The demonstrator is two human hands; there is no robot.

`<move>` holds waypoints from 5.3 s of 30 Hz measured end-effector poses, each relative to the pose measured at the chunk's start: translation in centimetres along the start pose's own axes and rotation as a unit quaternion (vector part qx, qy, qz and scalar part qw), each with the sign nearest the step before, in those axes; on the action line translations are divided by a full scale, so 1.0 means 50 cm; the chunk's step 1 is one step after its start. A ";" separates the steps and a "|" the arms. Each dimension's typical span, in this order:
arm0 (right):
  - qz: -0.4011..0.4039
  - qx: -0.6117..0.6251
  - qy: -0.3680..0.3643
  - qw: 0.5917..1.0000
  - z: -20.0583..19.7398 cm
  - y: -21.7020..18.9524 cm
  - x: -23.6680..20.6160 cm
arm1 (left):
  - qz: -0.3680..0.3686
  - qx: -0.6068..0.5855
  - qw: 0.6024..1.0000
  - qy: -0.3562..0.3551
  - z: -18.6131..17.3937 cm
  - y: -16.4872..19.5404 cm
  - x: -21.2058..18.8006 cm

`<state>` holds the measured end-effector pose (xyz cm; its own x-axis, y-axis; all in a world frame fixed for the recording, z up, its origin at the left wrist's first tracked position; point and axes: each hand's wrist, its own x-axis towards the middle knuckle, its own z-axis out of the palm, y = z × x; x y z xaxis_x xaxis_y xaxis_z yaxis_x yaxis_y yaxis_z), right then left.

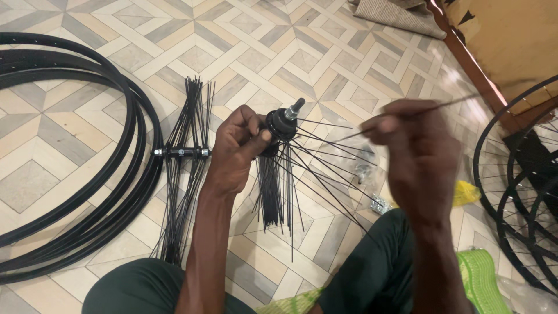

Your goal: The person inserts bicycle spokes into the hub flange holes one by one, holding the hub in the left hand and feeding spokes with the right hand. The person occasionally rotates the hub to access different holes and continues inserting spokes throughout the clip.

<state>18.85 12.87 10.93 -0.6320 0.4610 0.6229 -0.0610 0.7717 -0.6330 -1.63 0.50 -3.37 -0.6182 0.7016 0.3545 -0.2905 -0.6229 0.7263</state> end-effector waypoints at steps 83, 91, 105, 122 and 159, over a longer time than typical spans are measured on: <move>0.413 0.626 -0.370 0.548 0.214 0.337 -0.221 | -0.006 0.254 0.955 -0.155 0.067 0.117 -0.020; 0.299 0.132 -0.419 0.847 0.163 0.370 -0.259 | 0.074 0.366 0.905 -0.202 0.103 0.119 -0.022; -0.042 -0.051 0.241 0.968 0.113 0.353 0.017 | -0.345 -0.225 0.904 -0.116 0.221 -0.113 -0.056; 0.282 -0.264 -0.341 0.857 0.359 0.503 -0.240 | -0.093 -0.050 0.966 0.238 0.055 0.056 0.007; 0.206 0.124 -0.085 0.967 0.148 0.276 -0.243 | -0.107 -0.251 0.901 0.337 -0.024 -0.005 0.012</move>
<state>19.97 14.67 -8.75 -0.7588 0.6120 0.2228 0.0528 0.3987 -0.9155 -2.81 0.67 -4.03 -0.7632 0.5601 -0.3221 -0.6445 -0.6956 0.3176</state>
